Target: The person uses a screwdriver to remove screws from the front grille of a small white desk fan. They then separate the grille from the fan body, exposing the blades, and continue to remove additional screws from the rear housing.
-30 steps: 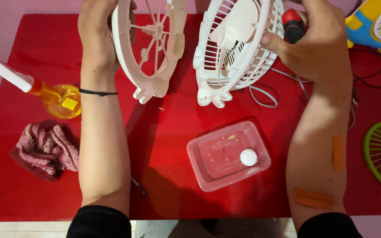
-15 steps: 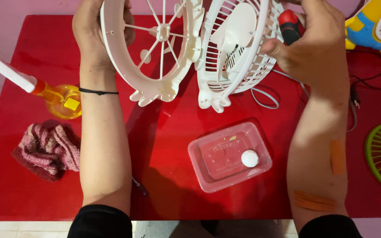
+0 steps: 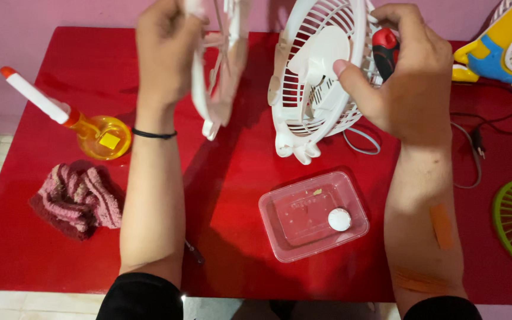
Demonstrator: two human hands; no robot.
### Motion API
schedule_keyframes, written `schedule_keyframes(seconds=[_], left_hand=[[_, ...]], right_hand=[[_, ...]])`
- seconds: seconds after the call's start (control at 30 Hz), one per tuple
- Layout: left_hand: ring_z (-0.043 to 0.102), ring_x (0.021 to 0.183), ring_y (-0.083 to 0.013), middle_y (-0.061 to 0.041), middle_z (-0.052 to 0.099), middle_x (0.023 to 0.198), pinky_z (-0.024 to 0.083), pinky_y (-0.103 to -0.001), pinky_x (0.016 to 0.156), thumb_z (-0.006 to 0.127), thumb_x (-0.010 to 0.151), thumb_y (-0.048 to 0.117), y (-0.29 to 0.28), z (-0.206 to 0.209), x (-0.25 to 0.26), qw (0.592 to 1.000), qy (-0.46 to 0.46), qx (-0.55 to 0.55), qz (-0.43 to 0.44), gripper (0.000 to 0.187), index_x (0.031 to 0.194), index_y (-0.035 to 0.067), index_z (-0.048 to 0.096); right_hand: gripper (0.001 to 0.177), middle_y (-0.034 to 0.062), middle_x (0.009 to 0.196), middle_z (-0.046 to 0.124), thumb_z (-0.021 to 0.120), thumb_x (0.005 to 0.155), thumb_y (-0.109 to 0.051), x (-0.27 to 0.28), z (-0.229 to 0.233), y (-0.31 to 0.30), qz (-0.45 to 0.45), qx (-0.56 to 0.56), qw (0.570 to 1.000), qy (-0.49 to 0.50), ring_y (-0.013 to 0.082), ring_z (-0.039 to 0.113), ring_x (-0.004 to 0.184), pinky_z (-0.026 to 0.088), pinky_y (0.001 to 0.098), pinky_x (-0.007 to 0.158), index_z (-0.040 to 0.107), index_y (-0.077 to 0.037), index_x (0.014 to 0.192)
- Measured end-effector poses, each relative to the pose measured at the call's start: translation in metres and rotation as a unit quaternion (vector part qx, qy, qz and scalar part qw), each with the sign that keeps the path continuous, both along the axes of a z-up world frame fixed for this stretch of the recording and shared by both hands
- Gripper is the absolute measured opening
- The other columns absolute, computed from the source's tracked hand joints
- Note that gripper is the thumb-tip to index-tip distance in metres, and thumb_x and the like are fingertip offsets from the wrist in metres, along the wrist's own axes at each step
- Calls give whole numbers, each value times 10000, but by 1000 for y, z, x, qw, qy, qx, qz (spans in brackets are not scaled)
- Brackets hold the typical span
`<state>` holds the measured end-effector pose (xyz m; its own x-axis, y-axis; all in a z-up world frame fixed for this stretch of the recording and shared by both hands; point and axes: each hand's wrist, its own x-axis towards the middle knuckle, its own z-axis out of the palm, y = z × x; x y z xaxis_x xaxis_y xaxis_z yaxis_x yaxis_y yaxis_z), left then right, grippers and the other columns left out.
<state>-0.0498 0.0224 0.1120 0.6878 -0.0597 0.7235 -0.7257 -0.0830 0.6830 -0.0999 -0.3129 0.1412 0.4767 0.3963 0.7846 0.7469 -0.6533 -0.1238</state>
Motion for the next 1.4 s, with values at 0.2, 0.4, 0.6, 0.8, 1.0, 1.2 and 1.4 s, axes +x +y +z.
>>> schedule_keyframes(seconds=[0.2,0.4,0.6,0.8,1.0,1.2,1.4], left_hand=[[665,762,-345,-172,679,855,519,-438,650,858,960,399,-20,-7,-6,890,-170,299,301,547,1195,-32,617],[690,620,-330,-196,691,830,532,-429,515,832,825,491,-27,-38,20,811,-84,421,398,666,1074,-82,603],[699,630,-314,-148,690,795,536,-441,546,824,799,536,-26,-67,35,765,81,522,369,592,938,-16,659],[699,640,-313,-148,696,794,555,-425,548,844,761,549,-23,-92,42,760,108,535,352,564,854,14,691],[708,694,-326,-145,719,816,559,-432,597,787,863,567,-22,-108,46,761,178,548,299,559,958,24,701],[706,843,-347,-175,714,856,564,-438,576,788,782,570,-28,-109,48,766,65,531,357,599,911,-9,706],[729,1097,-293,-193,737,1151,575,-407,953,601,1047,482,-38,-111,52,947,218,228,60,590,1401,19,506]], right_hand=[[410,193,1145,693,786,948,-54,11,-10,-7,17,32,999,30,330,710,1054,557,386,968,559,37,1278],[385,197,1182,696,746,923,-42,17,-20,-15,4,28,999,36,314,719,1122,569,367,1039,566,49,1251],[369,190,1173,658,735,944,-41,18,-23,-22,8,7,1000,29,305,679,1112,549,358,1041,560,55,1254],[366,190,1184,653,713,954,-27,14,-22,-22,25,10,998,54,288,682,1121,552,354,1042,545,64,1266],[367,183,1230,648,652,959,7,16,-23,-22,57,30,996,66,271,658,1143,525,335,1056,535,57,1303],[427,131,1208,676,604,911,-90,23,-21,-14,26,130,979,154,218,637,1064,509,307,1007,582,33,1320],[494,68,1172,635,560,897,-228,33,-19,-20,115,232,945,200,154,567,1044,482,252,984,578,40,1312]])
